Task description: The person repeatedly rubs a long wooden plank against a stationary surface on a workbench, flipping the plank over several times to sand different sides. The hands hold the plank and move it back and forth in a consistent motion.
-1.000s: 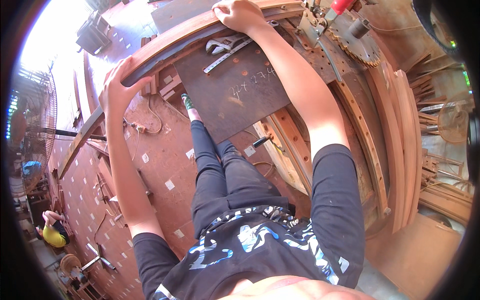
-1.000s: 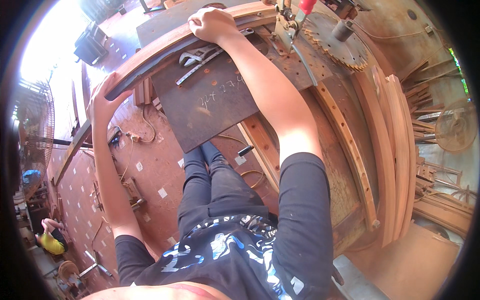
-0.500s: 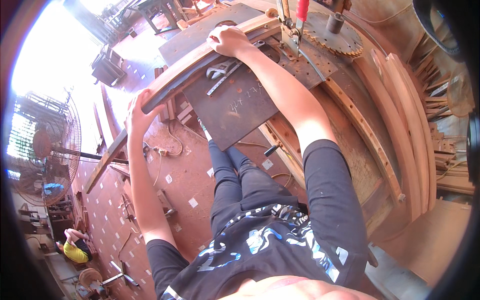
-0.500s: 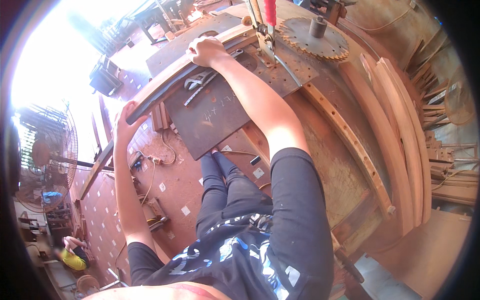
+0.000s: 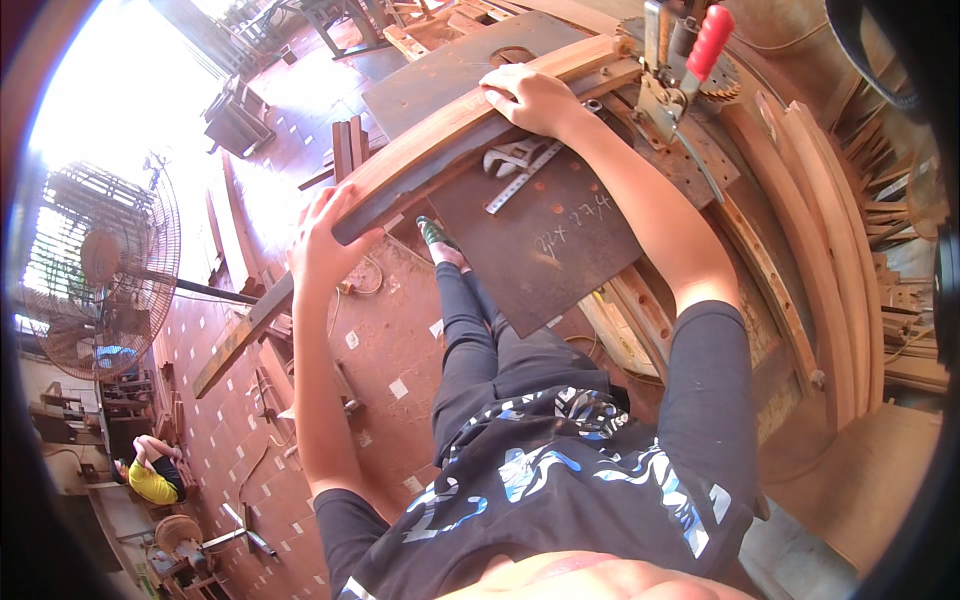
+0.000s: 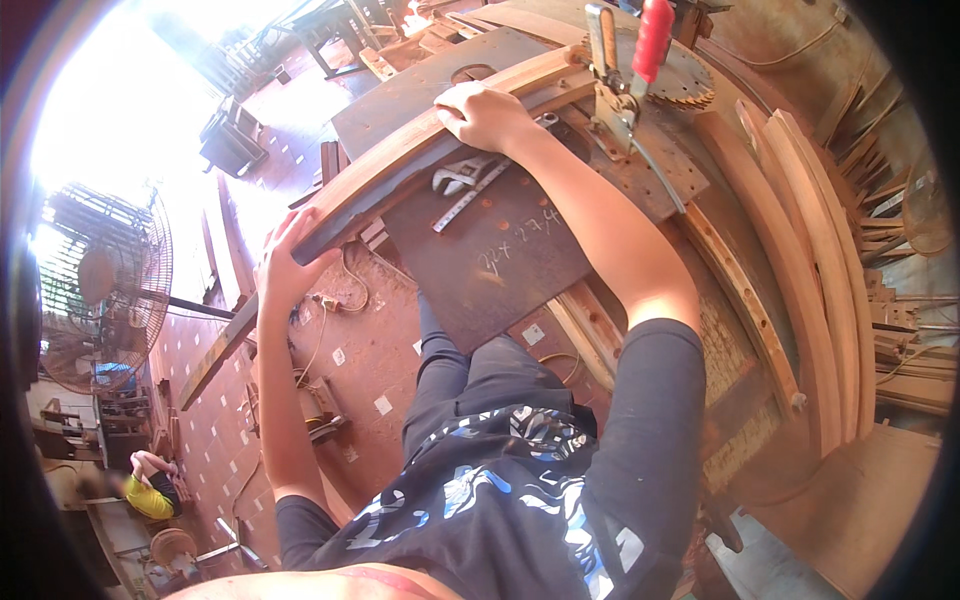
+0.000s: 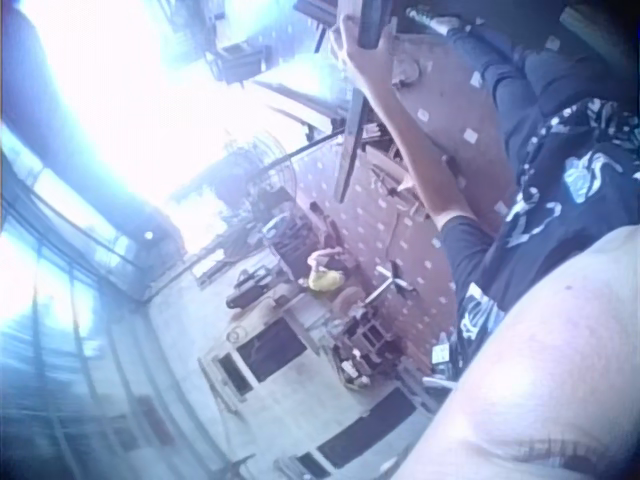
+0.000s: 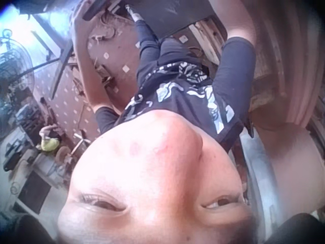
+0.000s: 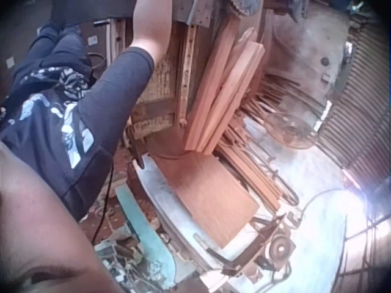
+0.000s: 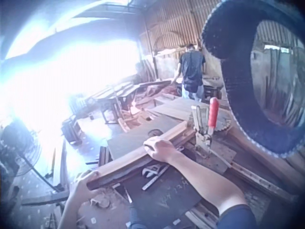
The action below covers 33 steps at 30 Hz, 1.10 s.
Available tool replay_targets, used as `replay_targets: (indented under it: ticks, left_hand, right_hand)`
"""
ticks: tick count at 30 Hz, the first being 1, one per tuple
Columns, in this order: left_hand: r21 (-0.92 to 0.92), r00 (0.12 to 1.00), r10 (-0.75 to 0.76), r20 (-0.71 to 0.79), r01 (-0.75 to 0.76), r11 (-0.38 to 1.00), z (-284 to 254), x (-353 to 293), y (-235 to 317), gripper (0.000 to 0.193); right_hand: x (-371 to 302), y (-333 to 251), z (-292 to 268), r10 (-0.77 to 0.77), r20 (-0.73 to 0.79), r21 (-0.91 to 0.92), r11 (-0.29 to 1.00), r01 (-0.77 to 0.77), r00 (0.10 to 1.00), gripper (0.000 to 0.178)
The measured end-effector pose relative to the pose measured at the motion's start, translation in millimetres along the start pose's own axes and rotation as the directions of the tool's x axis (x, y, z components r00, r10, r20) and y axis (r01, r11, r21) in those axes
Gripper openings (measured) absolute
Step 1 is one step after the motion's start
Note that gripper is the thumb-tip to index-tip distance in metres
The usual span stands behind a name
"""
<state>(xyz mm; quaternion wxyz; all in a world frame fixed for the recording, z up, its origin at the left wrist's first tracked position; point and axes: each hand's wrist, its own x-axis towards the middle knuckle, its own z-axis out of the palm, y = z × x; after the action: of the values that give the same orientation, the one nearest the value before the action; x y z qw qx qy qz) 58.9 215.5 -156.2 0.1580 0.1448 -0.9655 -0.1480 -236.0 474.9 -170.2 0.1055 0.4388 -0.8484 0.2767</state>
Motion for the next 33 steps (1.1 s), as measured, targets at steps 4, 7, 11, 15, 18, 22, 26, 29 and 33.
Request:
replay_targets:
  ticks: [4, 7, 11, 15, 18, 22, 26, 29, 33]
  left_hand:
    - [0.087, 0.999, 0.040, -0.033, -0.037, 0.996, -0.8, -2.0, 0.4, 0.079]
    - [0.107, 0.997, 0.056, -0.057, -0.050, 0.993, -0.8, -1.9, 4.5, 0.076]
    - [0.093, 0.995, 0.036, -0.088, -0.028, 0.995, -4.1, -2.1, 8.3, 0.075]
    - [0.087, 0.995, 0.025, -0.098, -0.016, 0.996, -3.8, -3.3, 6.7, 0.074]
    - [0.085, 0.994, 0.025, -0.111, -0.015, 0.996, -4.2, -2.8, 9.6, 0.074]
    - [0.047, 0.993, 0.007, -0.114, -0.001, 0.999, 0.2, -5.1, 10.9, 0.073]
    - [0.045, 0.992, -0.005, -0.128, 0.011, 0.999, 2.6, -7.3, 13.6, 0.072]
    - [0.052, 0.993, -0.012, -0.121, 0.018, 0.999, 3.4, -8.1, 15.1, 0.075]
    - [0.034, 0.994, -0.026, -0.105, 0.029, 0.999, 3.6, -6.7, 15.2, 0.077]
  right_hand:
    - [10.2, -0.2, 5.4, -0.005, 0.040, -0.057, 0.998, 0.007, 0.999, 0.042]
    - [13.4, -2.1, 8.7, -0.028, 0.023, -0.086, 0.996, 0.030, 0.999, 0.042]
    - [10.5, 0.0, 9.6, -0.097, -0.048, -0.102, 0.991, 0.092, 0.994, 0.039]
    - [10.1, -9.5, 0.7, -0.048, -0.069, -0.006, 0.999, 0.048, 0.996, 0.033]
    - [7.4, -10.7, 1.7, -0.064, -0.146, 0.001, 0.998, 0.064, 0.987, 0.031]
    - [10.2, -9.8, 5.0, -0.074, -0.145, 0.013, 0.997, 0.077, 0.987, 0.027]
    - [8.4, -8.5, 5.6, -0.111, -0.165, -0.001, 0.994, 0.112, 0.980, 0.021]
    - [5.9, -6.7, 5.7, -0.158, -0.182, 0.004, 0.987, 0.161, 0.971, 0.017]
    - [3.0, -7.3, 2.3, -0.158, -0.138, -0.008, 0.987, 0.158, 0.978, 0.015]
